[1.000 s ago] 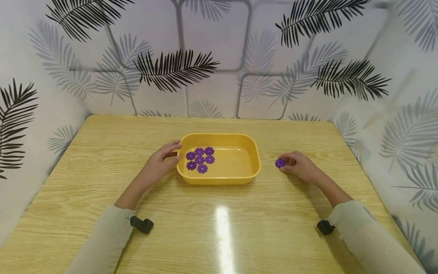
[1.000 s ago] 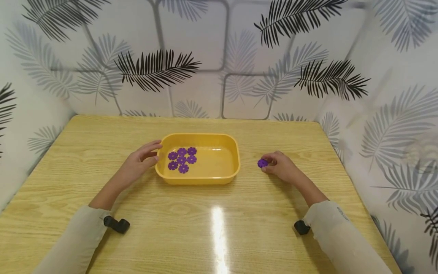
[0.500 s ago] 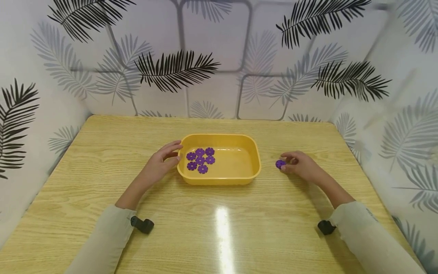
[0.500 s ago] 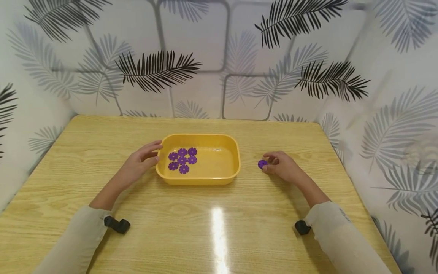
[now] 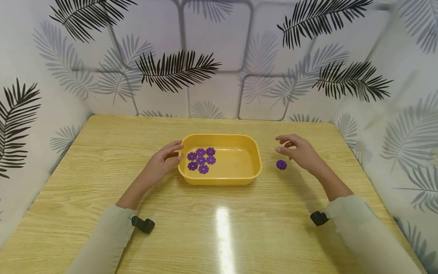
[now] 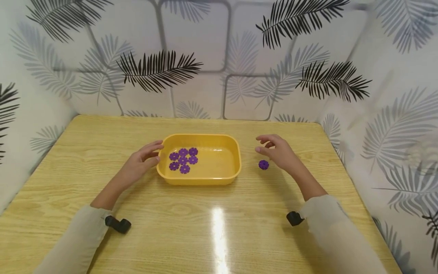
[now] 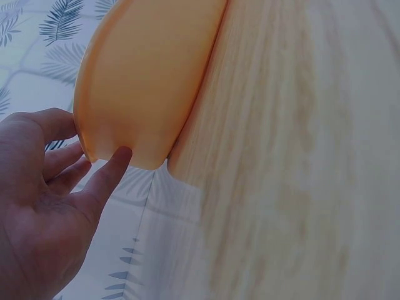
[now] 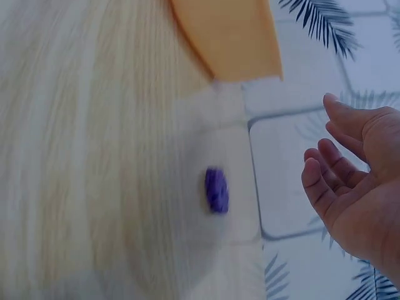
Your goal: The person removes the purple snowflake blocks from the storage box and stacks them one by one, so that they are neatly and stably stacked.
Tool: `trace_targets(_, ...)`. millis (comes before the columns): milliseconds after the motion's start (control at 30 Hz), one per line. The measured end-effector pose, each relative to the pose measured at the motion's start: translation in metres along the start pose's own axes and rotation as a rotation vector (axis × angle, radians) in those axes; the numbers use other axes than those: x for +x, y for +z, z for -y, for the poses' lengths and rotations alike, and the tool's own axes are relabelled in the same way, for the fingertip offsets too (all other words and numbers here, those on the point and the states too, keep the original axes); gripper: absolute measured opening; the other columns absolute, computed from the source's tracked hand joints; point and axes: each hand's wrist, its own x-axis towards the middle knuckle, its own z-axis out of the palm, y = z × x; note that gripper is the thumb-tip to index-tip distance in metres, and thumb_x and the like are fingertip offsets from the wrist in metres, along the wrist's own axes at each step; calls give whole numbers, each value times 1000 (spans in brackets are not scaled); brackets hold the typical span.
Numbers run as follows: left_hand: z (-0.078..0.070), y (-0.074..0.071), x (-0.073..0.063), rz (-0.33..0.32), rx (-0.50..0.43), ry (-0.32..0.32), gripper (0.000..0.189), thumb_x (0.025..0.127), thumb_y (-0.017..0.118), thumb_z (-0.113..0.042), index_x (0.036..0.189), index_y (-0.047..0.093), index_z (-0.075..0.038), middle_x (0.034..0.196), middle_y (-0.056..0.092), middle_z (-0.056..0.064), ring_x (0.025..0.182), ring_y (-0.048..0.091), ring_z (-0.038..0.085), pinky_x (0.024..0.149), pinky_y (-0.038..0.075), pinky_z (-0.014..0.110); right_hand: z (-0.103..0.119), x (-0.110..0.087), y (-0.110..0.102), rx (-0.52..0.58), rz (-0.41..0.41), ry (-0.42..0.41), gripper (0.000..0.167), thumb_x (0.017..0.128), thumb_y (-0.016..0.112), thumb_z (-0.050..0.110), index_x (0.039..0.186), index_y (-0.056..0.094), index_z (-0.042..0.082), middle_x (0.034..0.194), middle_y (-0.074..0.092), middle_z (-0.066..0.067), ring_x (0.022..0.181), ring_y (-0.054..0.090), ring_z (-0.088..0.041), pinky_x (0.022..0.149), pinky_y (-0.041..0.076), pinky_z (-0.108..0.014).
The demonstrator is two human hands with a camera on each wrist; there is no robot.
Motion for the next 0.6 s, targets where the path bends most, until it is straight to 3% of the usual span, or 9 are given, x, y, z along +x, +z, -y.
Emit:
trace_targets(267, -1, 0, 0, -3, 3, -6, 49, 104, 55, -21, 151, 46, -9, 165, 29, -3, 141, 45, 33, 112, 45, 48, 39, 21, 26, 72, 35, -66, 47, 98, 66, 34, 140, 58, 14, 135, 55, -12, 113, 56, -29, 78, 58, -43)
trace_targets(600, 0, 0, -1, -5, 0, -13, 48, 105, 55, -21, 151, 47, -10, 165, 29, -3, 142, 43, 33, 113, 45, 48, 81, 43, 71, 116, 131, -152, 43, 98, 68, 27, 136, 61, 10, 133, 56, -18, 110, 55, -28, 74, 53, -34)
